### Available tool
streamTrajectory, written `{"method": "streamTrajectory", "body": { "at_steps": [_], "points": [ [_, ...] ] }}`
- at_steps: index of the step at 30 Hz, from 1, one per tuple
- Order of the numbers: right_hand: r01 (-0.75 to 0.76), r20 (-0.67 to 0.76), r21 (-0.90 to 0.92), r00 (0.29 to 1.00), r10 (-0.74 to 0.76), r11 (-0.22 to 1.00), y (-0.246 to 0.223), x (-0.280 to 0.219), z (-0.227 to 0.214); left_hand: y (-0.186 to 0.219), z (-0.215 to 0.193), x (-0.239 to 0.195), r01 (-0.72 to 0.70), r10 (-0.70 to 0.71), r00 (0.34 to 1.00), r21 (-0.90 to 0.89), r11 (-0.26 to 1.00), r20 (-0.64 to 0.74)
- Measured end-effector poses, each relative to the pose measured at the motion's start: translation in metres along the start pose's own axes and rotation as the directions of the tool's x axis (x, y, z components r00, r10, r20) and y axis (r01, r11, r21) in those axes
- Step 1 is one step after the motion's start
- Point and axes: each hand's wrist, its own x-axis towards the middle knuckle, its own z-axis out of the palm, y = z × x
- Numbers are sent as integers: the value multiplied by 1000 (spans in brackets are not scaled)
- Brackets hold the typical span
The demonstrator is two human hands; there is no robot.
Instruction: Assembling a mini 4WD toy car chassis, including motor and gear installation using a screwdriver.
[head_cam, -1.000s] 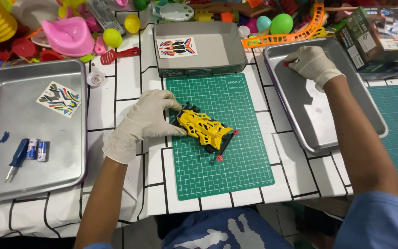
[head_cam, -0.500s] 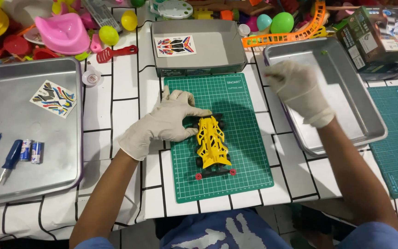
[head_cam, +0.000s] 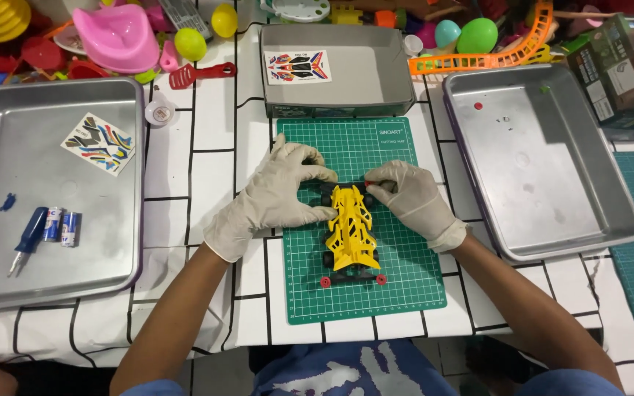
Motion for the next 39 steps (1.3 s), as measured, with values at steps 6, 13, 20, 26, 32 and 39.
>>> {"method": "streamTrajectory", "body": {
  "at_steps": [6, 13, 20, 26, 32, 39],
  "points": [
    [76, -32, -27, 997, -77, 997, 7, -2, 2, -4, 5, 0, -4, 4, 1000, -11, 1000, -17],
    [135, -15, -133, 990, -139, 982, 15, -4, 3, -2, 2, -1, -9, 8, 1000, -28, 1000, -6],
    [136, 5, -172, 991, -137, 976, 12, -5, -3, -3, 3, -1, -18, 18, 1000, -30, 999, -11],
    [76, -124, -226, 987, -106, 971, -5, -8, -31, -2, 2, -3, -30, 29, 999, -35, 999, -21],
    [-169, -250, -512, 967, 42, 842, 125, 47, -157, 1, -3, -2, -22, 21, 1000, -77, 997, -17],
    [-217, -57, -695, 967, 249, 685, 178, 93, -188, -2, -6, -2, -9, 7, 1000, -146, 989, -16]
  ]
}}
